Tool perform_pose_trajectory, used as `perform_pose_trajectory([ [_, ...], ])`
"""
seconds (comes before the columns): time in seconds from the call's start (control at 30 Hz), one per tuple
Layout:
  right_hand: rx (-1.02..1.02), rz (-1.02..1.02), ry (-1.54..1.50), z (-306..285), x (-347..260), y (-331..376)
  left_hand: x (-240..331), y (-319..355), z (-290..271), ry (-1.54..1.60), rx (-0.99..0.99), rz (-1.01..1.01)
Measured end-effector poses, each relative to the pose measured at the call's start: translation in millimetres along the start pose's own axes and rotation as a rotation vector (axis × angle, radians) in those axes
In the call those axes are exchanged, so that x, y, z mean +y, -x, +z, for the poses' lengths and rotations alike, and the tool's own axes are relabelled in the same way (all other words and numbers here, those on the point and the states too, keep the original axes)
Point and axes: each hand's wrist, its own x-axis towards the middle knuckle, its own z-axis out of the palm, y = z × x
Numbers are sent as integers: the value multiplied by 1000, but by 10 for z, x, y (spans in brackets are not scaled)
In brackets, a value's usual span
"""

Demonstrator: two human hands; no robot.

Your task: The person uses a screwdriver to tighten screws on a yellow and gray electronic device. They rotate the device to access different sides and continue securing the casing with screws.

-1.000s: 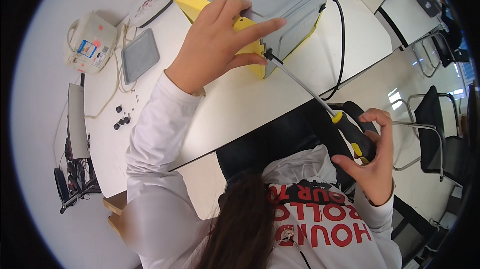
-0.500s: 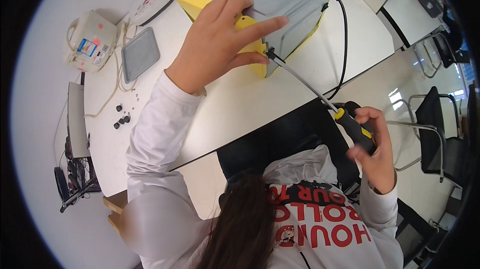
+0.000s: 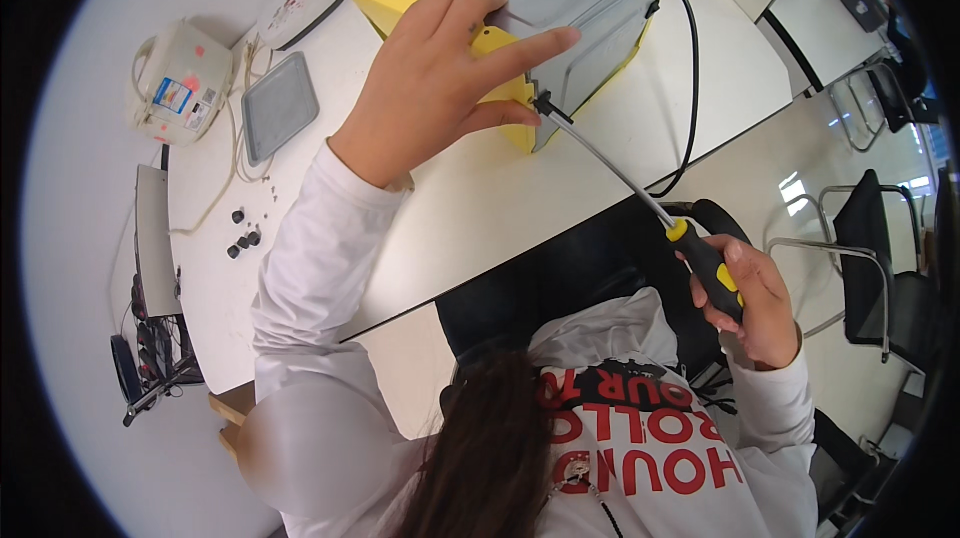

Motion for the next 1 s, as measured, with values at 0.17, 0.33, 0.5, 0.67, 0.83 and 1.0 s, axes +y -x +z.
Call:
perform_pose_trajectory([
  [0.17,185,-584,561,-11,108,-11,-3,-14,12,2,-6,-5],
  [0.33,475,-882,1188,15,18,27,-8,8,10,20,-9,-8],
  [0.5,-37,-161,309,-119,51,-41,-13,5,17,2,0,-14],
  [0.67,-187,-16,-67,-63,63,-77,-3,-9,44,17,5,-14],
  [0.83,283,-568,766,6,12,-25,-20,3,20,23,6,-22],
  [1.0,330,-836,1087,8,-8,-60,-4,8,39,17,4,-28],
])
